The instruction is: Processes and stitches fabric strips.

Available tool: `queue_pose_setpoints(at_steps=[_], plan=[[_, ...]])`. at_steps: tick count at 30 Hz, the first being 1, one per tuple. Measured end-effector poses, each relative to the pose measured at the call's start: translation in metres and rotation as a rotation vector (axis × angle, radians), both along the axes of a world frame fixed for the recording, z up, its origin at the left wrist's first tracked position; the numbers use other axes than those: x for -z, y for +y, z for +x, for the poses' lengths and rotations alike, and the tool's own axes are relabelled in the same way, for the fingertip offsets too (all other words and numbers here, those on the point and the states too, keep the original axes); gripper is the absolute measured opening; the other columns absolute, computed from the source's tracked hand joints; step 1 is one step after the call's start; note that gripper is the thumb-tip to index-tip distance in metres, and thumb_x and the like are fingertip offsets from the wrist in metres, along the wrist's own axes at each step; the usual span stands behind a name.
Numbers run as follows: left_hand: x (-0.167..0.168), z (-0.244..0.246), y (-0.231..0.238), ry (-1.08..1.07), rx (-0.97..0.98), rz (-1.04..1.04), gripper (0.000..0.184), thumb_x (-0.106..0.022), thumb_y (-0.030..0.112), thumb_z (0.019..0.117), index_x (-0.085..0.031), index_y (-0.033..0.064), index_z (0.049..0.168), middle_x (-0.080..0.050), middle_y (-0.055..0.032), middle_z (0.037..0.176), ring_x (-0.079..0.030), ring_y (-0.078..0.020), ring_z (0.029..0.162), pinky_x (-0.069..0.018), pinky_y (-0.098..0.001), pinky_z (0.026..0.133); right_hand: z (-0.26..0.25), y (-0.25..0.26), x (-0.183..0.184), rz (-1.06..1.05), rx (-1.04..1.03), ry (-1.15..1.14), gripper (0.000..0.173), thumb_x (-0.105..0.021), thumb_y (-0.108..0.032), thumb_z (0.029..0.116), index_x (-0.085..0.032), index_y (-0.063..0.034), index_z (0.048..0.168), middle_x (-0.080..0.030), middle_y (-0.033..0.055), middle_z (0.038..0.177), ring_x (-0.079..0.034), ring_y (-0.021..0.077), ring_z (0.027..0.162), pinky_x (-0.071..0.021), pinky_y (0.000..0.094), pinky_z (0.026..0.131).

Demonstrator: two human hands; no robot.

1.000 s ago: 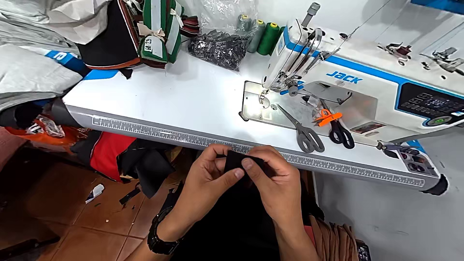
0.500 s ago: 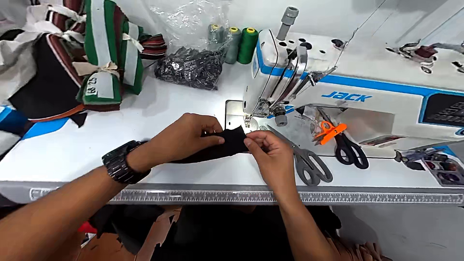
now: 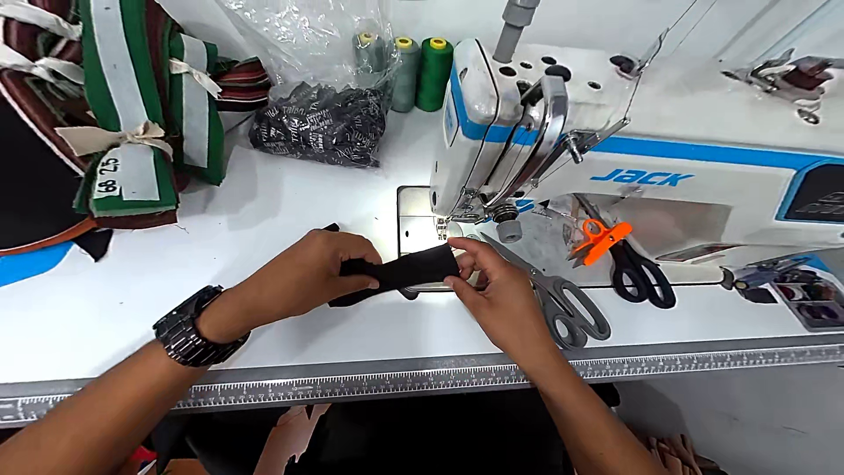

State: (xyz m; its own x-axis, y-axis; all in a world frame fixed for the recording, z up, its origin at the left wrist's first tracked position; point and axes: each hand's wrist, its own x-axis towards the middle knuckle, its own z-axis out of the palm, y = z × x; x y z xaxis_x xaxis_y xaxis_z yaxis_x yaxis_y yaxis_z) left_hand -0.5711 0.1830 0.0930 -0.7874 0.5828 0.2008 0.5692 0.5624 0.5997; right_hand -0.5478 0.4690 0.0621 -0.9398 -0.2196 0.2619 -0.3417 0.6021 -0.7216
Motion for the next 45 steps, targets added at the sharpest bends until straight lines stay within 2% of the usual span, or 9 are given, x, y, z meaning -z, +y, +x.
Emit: queue_pose_setpoints(at_steps=[4, 9, 13, 20, 23, 26, 33, 38, 45], plan=[[-0.007, 0.003, -0.001, 0.426, 0.028, -0.108, 0.012, -0.063, 0.013, 0.0939, -0.074, 0.0092, 0.093, -0.072, -0.0020, 0.095, -0.069, -0.0131, 0.085, -0.0589, -0.0300, 0.072, -0.013, -0.001, -0.002, 0.092, -0.119, 0.280, 0.046, -0.073, -0.007, 0.0914, -0.064, -0.0100, 0.136, -0.071, 0.0032, 0.098, -0.067, 0.0167, 0.090, -0.0562, 0.0349, 0.082], [0.018, 0.031, 0.005, 0.670, 0.222, -0.410, 0.020, -0.051, 0.007, 0.0992, -0.071, 0.0060, 0.099, -0.069, -0.0103, 0.098, -0.067, -0.0270, 0.087, -0.0528, -0.0419, 0.070, -0.024, 0.011, 0.010, 0.417, -0.278, 0.639, 0.040, -0.060, 0.000, 0.0970, -0.068, -0.0169, 0.133, -0.074, 0.0012, 0.103, -0.067, 0.0236, 0.105, -0.0526, 0.0412, 0.088], [0.008, 0.035, -0.005, 0.606, 0.259, -0.303, 0.030, -0.050, 0.025, 0.1007, -0.077, 0.0121, 0.103, -0.074, -0.0028, 0.111, -0.068, -0.0211, 0.110, -0.0538, -0.0403, 0.098, -0.001, 0.032, 0.012, 0.363, -0.082, 0.492, 0.030, -0.057, -0.004, 0.0972, -0.074, -0.0133, 0.119, -0.073, 0.0036, 0.118, -0.065, 0.0255, 0.118, -0.0530, 0.0453, 0.098], [0.010, -0.008, 0.005, 0.464, 0.523, -0.218, 0.035, -0.047, 0.027, 0.1051, -0.077, 0.0119, 0.116, -0.068, -0.0039, 0.135, -0.058, -0.0203, 0.134, -0.0462, -0.0375, 0.115, 0.069, -0.012, 0.031, 0.285, -0.020, 0.352, 0.034, -0.058, -0.041, 0.1024, -0.073, -0.0197, 0.124, -0.068, 0.0042, 0.121, -0.063, 0.0258, 0.115, -0.0535, 0.0456, 0.093], [0.029, 0.007, 0.017, 0.509, 0.456, -0.295, 0.041, -0.045, 0.038, 0.1062, -0.074, 0.0122, 0.121, -0.065, -0.0062, 0.139, -0.057, -0.0212, 0.135, -0.0467, -0.0391, 0.112, 0.075, -0.012, 0.037, 0.430, 0.007, 0.323, 0.049, -0.048, -0.056, 0.1029, -0.071, -0.0225, 0.130, -0.065, 0.0035, 0.135, -0.060, 0.0275, 0.123, -0.0495, 0.0491, 0.099], [0.046, 0.047, 0.038, 0.537, 0.172, -0.384, 0.048, -0.039, 0.040, 0.1086, -0.068, 0.0084, 0.130, -0.060, -0.0096, 0.145, -0.053, -0.0243, 0.139, -0.0454, -0.0424, 0.111, 0.062, 0.011, 0.037, 0.470, 0.089, 0.286, 0.048, -0.049, -0.052, 0.1030, -0.071, -0.0191, 0.129, -0.062, 0.0094, 0.141, -0.057, 0.0345, 0.131, -0.0481, 0.0579, 0.102], [0.054, 0.085, 0.108, 0.533, -0.297, -0.518, 0.056, -0.036, 0.040, 0.1062, -0.068, 0.0009, 0.128, -0.065, -0.0166, 0.138, -0.060, -0.0315, 0.131, -0.0515, -0.0437, 0.100, 0.058, 0.009, 0.032, 0.347, 0.052, 0.266, 0.051, -0.044, -0.052, 0.1056, -0.068, -0.0157, 0.133, -0.060, 0.0054, 0.144, -0.053, 0.0289, 0.134, -0.0458, 0.0522, 0.107], [0.029, 0.066, 0.087, 0.428, -0.090, -0.388, 0.041, -0.046, 0.034, 0.1030, -0.073, 0.0083, 0.119, -0.069, -0.0087, 0.130, -0.063, -0.0238, 0.126, -0.0508, -0.0436, 0.105, 0.049, 0.013, 0.036, 0.458, -0.021, 0.263, 0.058, -0.037, -0.059, 0.1055, -0.066, -0.0208, 0.139, -0.055, -0.0040, 0.152, -0.047, 0.0273, 0.141, -0.0406, 0.0520, 0.111], [0.035, 0.028, 0.059, 0.489, 0.222, -0.428, 0.058, -0.035, 0.052, 0.1067, -0.066, 0.0132, 0.136, -0.058, -0.0077, 0.148, -0.049, -0.0226, 0.143, -0.0385, -0.0483, 0.119, 0.011, 0.041, 0.029, 0.528, -0.220, 0.296, 0.057, -0.037, -0.059, 0.1053, -0.061, -0.0231, 0.142, -0.052, -0.0078, 0.154, -0.046, 0.0213, 0.142, -0.0389, 0.0500, 0.113]])
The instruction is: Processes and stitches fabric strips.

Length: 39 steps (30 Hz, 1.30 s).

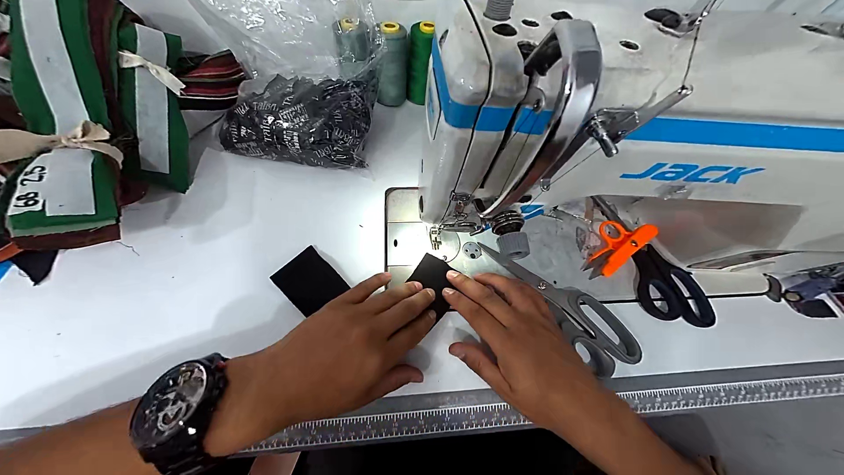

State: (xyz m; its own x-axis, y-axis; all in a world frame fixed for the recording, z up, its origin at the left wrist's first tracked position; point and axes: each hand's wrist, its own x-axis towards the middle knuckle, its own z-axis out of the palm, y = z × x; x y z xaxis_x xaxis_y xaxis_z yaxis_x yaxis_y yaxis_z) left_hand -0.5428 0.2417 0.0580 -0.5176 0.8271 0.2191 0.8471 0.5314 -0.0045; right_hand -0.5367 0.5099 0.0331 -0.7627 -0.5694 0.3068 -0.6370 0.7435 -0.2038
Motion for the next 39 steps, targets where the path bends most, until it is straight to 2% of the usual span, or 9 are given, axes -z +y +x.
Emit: queue_pose_setpoints(at_steps=[2, 5, 10, 13, 18, 26, 31, 33, 39], plan=[[0.006, 0.000, 0.009, 0.058, -0.025, 0.002, 0.060, -0.033, 0.052, 0.1071, -0.064, 0.0100, 0.136, -0.058, -0.0113, 0.147, -0.051, -0.0259, 0.142, -0.0393, -0.0494, 0.118, -0.014, 0.009, -0.003, 0.049, -0.060, 0.004, 0.058, -0.036, -0.059, 0.1053, -0.060, -0.0226, 0.143, -0.051, -0.0064, 0.154, -0.045, 0.0213, 0.143, -0.0391, 0.0491, 0.113], [0.011, -0.004, 0.015, 0.118, -0.018, 0.017, 0.059, -0.033, 0.049, 0.1081, -0.065, 0.0068, 0.134, -0.062, -0.0138, 0.141, -0.054, -0.0296, 0.138, -0.0393, -0.0513, 0.116, -0.030, 0.020, -0.006, 0.106, -0.130, 0.037, 0.055, -0.037, -0.059, 0.1048, -0.062, -0.0256, 0.140, -0.056, -0.0026, 0.148, -0.048, 0.0231, 0.139, -0.0412, 0.0478, 0.111], [0.017, -0.021, 0.002, 0.056, 0.047, 0.073, 0.052, -0.035, 0.046, 0.1090, -0.065, 0.0109, 0.134, -0.059, -0.0090, 0.146, -0.048, -0.0284, 0.143, -0.0339, -0.0574, 0.118, -0.043, 0.027, -0.005, 0.134, -0.183, 0.072, 0.054, -0.036, -0.061, 0.1043, -0.062, -0.0292, 0.139, -0.059, 0.0034, 0.143, -0.050, 0.0268, 0.136, -0.0419, 0.0503, 0.109], [0.017, -0.033, -0.008, -0.032, 0.106, 0.102, 0.049, -0.037, 0.045, 0.1088, -0.064, 0.0131, 0.136, -0.057, -0.0067, 0.149, -0.044, -0.0264, 0.146, -0.0310, -0.0556, 0.121, -0.044, 0.027, -0.005, 0.163, -0.191, 0.119, 0.056, -0.033, -0.063, 0.1040, -0.062, -0.0290, 0.139, -0.058, 0.0071, 0.143, -0.051, 0.0308, 0.135, -0.0414, 0.0543, 0.109], [0.016, -0.040, -0.014, -0.056, 0.123, 0.123, 0.045, -0.039, 0.042, 0.1090, -0.065, 0.0142, 0.133, -0.058, -0.0048, 0.148, -0.044, -0.0239, 0.146, -0.0324, -0.0547, 0.121, -0.050, 0.027, -0.005, 0.144, -0.231, 0.088, 0.057, -0.034, -0.061, 0.1051, -0.061, -0.0253, 0.140, -0.061, 0.0015, 0.142, -0.049, 0.0261, 0.139, -0.0397, 0.0512, 0.113], [0.017, -0.049, -0.020, -0.131, 0.131, 0.191, 0.041, -0.042, 0.038, 0.1086, -0.068, 0.0156, 0.131, -0.059, -0.0025, 0.147, -0.044, -0.0214, 0.146, -0.0311, -0.0526, 0.123, -0.046, 0.026, 0.000, 0.123, -0.198, 0.063, 0.058, -0.034, -0.062, 0.1049, -0.061, -0.0246, 0.140, -0.060, 0.0021, 0.144, -0.051, 0.0250, 0.138, -0.0423, 0.0474, 0.111], [0.019, -0.046, -0.017, -0.116, 0.110, 0.194, 0.040, -0.042, 0.037, 0.1088, -0.068, 0.0155, 0.130, -0.060, -0.0022, 0.146, -0.044, -0.0208, 0.146, -0.0316, -0.0519, 0.123, -0.047, 0.027, -0.001, 0.119, -0.194, 0.065, 0.058, -0.033, -0.061, 0.1055, -0.062, -0.0240, 0.140, -0.058, -0.0005, 0.148, -0.047, 0.0258, 0.143, -0.0389, 0.0484, 0.114], [0.018, -0.046, -0.016, -0.119, 0.114, 0.199, 0.040, -0.042, 0.037, 0.1086, -0.068, 0.0149, 0.129, -0.060, -0.0027, 0.146, -0.045, -0.0212, 0.146, -0.0321, -0.0515, 0.123, -0.050, 0.026, -0.003, 0.119, -0.220, 0.048, 0.059, -0.031, -0.061, 0.1057, -0.062, -0.0226, 0.138, -0.057, -0.0011, 0.150, -0.044, 0.0269, 0.145, -0.0360, 0.0509, 0.117], [0.019, -0.045, -0.014, -0.105, 0.118, 0.203, 0.039, -0.041, 0.035, 0.1087, -0.068, 0.0142, 0.128, -0.060, -0.0035, 0.146, -0.044, -0.0222, 0.146, -0.0325, -0.0502, 0.122, -0.060, 0.023, -0.010, 0.092, -0.263, -0.027, 0.060, -0.030, -0.065, 0.1045, -0.063, -0.0212, 0.130, -0.055, -0.0002, 0.151, -0.043, 0.0237, 0.146, -0.0344, 0.0487, 0.119]])
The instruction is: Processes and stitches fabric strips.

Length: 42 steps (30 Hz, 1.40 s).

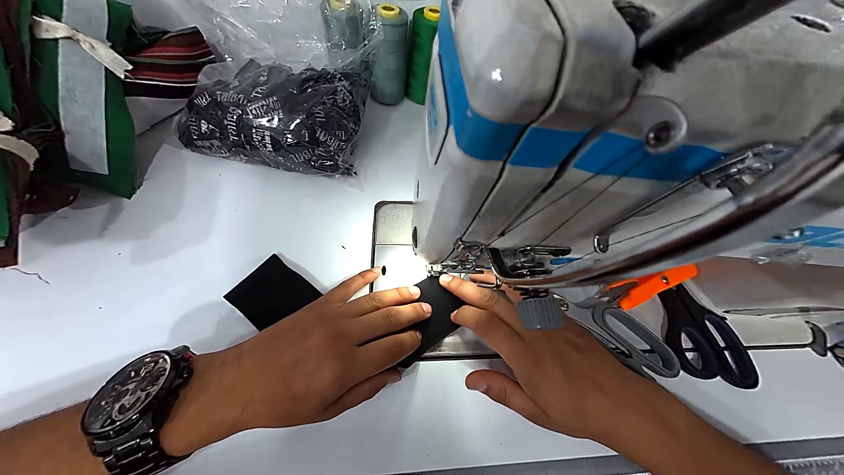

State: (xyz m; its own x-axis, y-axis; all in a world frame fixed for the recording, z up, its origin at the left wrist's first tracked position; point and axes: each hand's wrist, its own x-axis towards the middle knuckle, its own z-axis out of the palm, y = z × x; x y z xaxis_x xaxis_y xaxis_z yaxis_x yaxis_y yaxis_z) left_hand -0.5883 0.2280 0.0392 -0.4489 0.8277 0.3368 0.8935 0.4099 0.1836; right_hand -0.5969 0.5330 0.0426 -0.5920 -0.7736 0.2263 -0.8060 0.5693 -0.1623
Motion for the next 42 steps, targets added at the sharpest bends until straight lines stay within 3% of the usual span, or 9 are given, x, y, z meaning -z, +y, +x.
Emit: queue_pose_setpoints(at_steps=[9, 13, 18, 42], plan=[[0.0000, 0.0024, 0.0015, 0.005, -0.023, 0.007, 0.038, -0.042, 0.035, 0.1082, -0.069, 0.0145, 0.127, -0.061, -0.0025, 0.143, -0.046, -0.0214, 0.144, -0.0327, -0.0507, 0.122, -0.0038, 0.0014, 0.0005, 0.017, 0.058, -0.027, 0.066, -0.027, -0.068, 0.1031, -0.063, -0.0210, 0.131, -0.054, 0.0002, 0.151, -0.044, 0.0220, 0.145, -0.0345, 0.0496, 0.119], [0.0017, 0.0035, 0.0011, 0.012, -0.032, 0.007, 0.039, -0.042, 0.036, 0.1084, -0.068, 0.0145, 0.128, -0.061, -0.0023, 0.144, -0.046, -0.0210, 0.145, -0.0331, -0.0501, 0.121, -0.0002, 0.0028, -0.0001, 0.013, 0.079, 0.031, 0.067, -0.024, -0.068, 0.1031, -0.065, -0.0234, 0.132, -0.061, 0.0065, 0.136, -0.048, 0.0271, 0.139, -0.0357, 0.0527, 0.114], [0.0014, 0.0036, 0.0006, 0.005, -0.041, 0.005, 0.039, -0.042, 0.036, 0.1085, -0.068, 0.0153, 0.128, -0.061, -0.0016, 0.145, -0.046, -0.0201, 0.145, -0.0336, -0.0504, 0.121, 0.0043, 0.0040, 0.0022, 0.021, 0.096, 0.031, 0.070, -0.021, -0.069, 0.1029, -0.062, -0.0244, 0.137, -0.058, 0.0079, 0.145, -0.044, 0.0286, 0.144, -0.0329, 0.0538, 0.117], [0.0005, 0.0012, 0.0001, -0.016, -0.055, 0.008, 0.038, -0.045, 0.038, 0.1071, -0.068, 0.0155, 0.128, -0.060, -0.0005, 0.146, -0.045, -0.0192, 0.145, -0.0348, -0.0483, 0.120, 0.0019, 0.0044, 0.0038, 0.025, 0.117, 0.008, 0.069, -0.023, -0.070, 0.1022, -0.062, -0.0253, 0.137, -0.058, 0.0052, 0.144, -0.044, 0.0256, 0.143, -0.0349, 0.0520, 0.115]])
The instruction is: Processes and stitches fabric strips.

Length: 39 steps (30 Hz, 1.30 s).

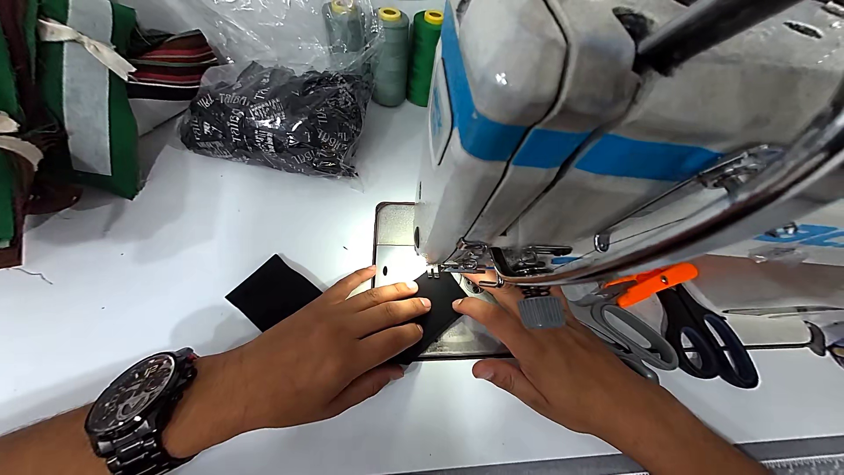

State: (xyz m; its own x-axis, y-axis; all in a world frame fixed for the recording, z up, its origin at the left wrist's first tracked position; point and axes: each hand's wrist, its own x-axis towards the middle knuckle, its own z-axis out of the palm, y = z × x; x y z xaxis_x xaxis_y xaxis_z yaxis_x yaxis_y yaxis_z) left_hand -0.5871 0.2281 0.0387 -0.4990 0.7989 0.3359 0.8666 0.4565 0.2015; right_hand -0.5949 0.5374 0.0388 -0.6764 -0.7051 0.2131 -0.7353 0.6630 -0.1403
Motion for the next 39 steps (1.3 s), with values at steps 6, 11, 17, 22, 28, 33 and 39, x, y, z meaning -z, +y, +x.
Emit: queue_pose_setpoints(at_steps=[6, 11, 17, 22, 28, 33, 39], plan=[[0.000, -0.002, 0.001, 0.017, 0.013, 0.002, 0.038, -0.044, 0.037, 0.1071, -0.069, 0.0145, 0.125, -0.061, -0.0019, 0.144, -0.047, -0.0203, 0.143, -0.0333, -0.0467, 0.121, -0.002, 0.000, -0.001, -0.005, 0.016, 0.006, 0.064, -0.025, -0.068, 0.1034, -0.063, -0.0281, 0.137, -0.058, 0.0032, 0.144, -0.043, 0.0253, 0.144, -0.0339, 0.0522, 0.115], [-0.002, 0.004, 0.002, 0.093, -0.007, 0.009, 0.038, -0.044, 0.035, 0.1083, -0.071, 0.0136, 0.124, -0.066, -0.0041, 0.128, -0.056, -0.0219, 0.130, -0.0403, -0.0450, 0.115, -0.002, 0.004, -0.002, -0.020, 0.049, 0.038, 0.064, -0.027, -0.066, 0.1038, -0.069, -0.0239, 0.128, -0.061, 0.0027, 0.139, -0.048, 0.0253, 0.139, -0.0376, 0.0509, 0.112], [-0.003, 0.008, 0.003, 0.088, -0.014, 0.003, 0.040, -0.044, 0.036, 0.1081, -0.071, 0.0133, 0.125, -0.066, -0.0045, 0.129, -0.057, -0.0220, 0.129, -0.0393, -0.0445, 0.116, 0.000, 0.000, -0.007, -0.128, 0.034, 0.070, 0.060, -0.033, -0.057, 0.1062, -0.068, -0.0145, 0.130, -0.064, 0.0043, 0.137, -0.051, 0.0255, 0.136, -0.0385, 0.0487, 0.112], [-0.002, 0.012, 0.006, 0.097, -0.037, -0.029, 0.043, -0.042, 0.039, 0.1083, -0.070, 0.0127, 0.127, -0.064, -0.0042, 0.137, -0.056, -0.0212, 0.132, -0.0374, -0.0448, 0.117, -0.001, -0.002, 0.000, -0.067, -0.016, 0.024, 0.057, -0.032, -0.057, 0.1067, -0.069, -0.0202, 0.128, -0.061, -0.0026, 0.144, -0.046, 0.0206, 0.142, -0.0374, 0.0477, 0.112], [-0.001, 0.012, 0.006, 0.083, -0.049, -0.038, 0.043, -0.040, 0.038, 0.1087, -0.068, 0.0161, 0.133, -0.063, -0.0014, 0.139, -0.054, -0.0198, 0.133, -0.0364, -0.0461, 0.117, -0.005, 0.001, -0.002, -0.033, 0.003, 0.048, 0.053, -0.035, -0.055, 0.1061, -0.071, -0.0225, 0.126, -0.063, -0.0033, 0.140, -0.047, 0.0223, 0.141, -0.0386, 0.0478, 0.110], [-0.003, 0.008, 0.006, 0.063, -0.050, -0.035, 0.041, -0.043, 0.038, 0.1076, -0.070, 0.0185, 0.130, -0.063, -0.0004, 0.138, -0.054, -0.0199, 0.133, -0.0375, -0.0476, 0.116, -0.005, 0.000, -0.002, -0.022, 0.023, 0.058, 0.053, -0.036, -0.057, 0.1050, -0.071, -0.0236, 0.129, -0.066, 0.0007, 0.136, -0.050, 0.0244, 0.138, -0.0395, 0.0496, 0.110], [-0.003, 0.001, 0.005, 0.049, -0.054, -0.024, 0.040, -0.044, 0.038, 0.1071, -0.070, 0.0187, 0.130, -0.062, 0.0005, 0.139, -0.052, -0.0197, 0.135, -0.0379, -0.0477, 0.116, -0.008, -0.001, -0.003, -0.002, 0.060, 0.073, 0.057, -0.035, -0.059, 0.1044, -0.071, -0.0235, 0.130, -0.066, 0.0041, 0.134, -0.055, 0.0270, 0.132, -0.0407, 0.0513, 0.109]])
